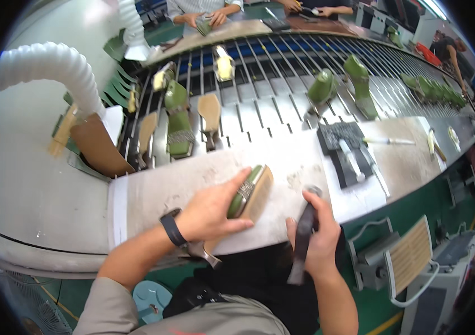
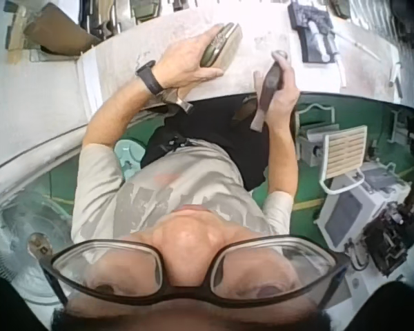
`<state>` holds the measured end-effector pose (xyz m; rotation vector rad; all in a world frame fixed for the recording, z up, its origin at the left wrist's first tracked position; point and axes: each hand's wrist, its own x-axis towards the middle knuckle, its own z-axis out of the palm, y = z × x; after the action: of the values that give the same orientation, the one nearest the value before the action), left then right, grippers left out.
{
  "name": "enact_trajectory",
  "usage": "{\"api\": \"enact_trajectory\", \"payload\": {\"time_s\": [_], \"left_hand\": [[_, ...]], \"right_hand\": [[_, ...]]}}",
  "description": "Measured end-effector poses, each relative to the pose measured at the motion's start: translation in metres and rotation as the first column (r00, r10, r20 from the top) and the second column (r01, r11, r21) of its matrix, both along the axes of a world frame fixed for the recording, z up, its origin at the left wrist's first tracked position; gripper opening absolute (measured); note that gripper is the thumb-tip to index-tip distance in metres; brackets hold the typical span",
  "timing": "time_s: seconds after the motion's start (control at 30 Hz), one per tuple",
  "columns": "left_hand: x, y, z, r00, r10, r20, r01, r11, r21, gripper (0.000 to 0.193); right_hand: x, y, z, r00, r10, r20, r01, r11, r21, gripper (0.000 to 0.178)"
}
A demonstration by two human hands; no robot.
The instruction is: The person assembles high-heel shoes along an assembly line by attaching outsoles onto lasted shoe uppers by hand, hammering the edges with a metal hammer, and placing the shoes onto a conveyor belt.
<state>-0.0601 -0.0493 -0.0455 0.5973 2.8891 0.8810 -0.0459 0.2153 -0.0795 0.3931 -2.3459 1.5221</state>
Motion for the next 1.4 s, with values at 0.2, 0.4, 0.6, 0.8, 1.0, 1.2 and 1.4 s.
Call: {"api": "enact_trajectory", "payload": {"time_s": [0.2,0.4,0.6,0.8,1.0,1.2,1.4], "left_hand": [[-0.009,-0.001,0.003,0.997,-0.012,0.081,0.013,1.0,-0.011,0.11],[-0.014,-0.006,-0.002,0.999,-0.009,0.05,0.005,0.997,0.073,0.112],[-0.021,-0.005,-0.012,0.998,-0.056,0.017,0.053,0.99,0.129,0.117],[-0.018,-0.004,-0.004,0.995,-0.069,0.067,0.065,0.996,0.057,0.12],[-0.019,-0.004,-0.001,0.995,-0.085,0.056,0.083,0.996,0.029,0.119],[-0.017,-0.01,-0.007,0.996,-0.072,0.053,0.071,0.997,0.036,0.119],[-0.019,-0.01,-0.008,0.994,-0.069,0.08,0.063,0.995,0.082,0.119]], "right_hand": [[0.015,-0.003,0.002,0.988,0.121,0.098,-0.082,0.937,-0.34,0.058],[0.002,-0.021,0.02,0.955,0.271,0.118,-0.083,0.629,-0.773,0.05],[-0.025,-0.039,0.03,0.858,0.4,0.322,-0.209,0.845,-0.492,0.027],[-0.049,-0.034,0.04,0.891,0.361,0.276,-0.281,0.915,-0.289,0.025],[-0.101,-0.038,0.045,0.912,0.281,0.298,-0.211,0.946,-0.246,0.018],[-0.083,-0.034,0.052,0.853,0.409,0.323,-0.378,0.912,-0.157,0.023],[-0.042,-0.038,0.044,0.877,0.458,0.146,-0.461,0.887,-0.014,0.034]]}}
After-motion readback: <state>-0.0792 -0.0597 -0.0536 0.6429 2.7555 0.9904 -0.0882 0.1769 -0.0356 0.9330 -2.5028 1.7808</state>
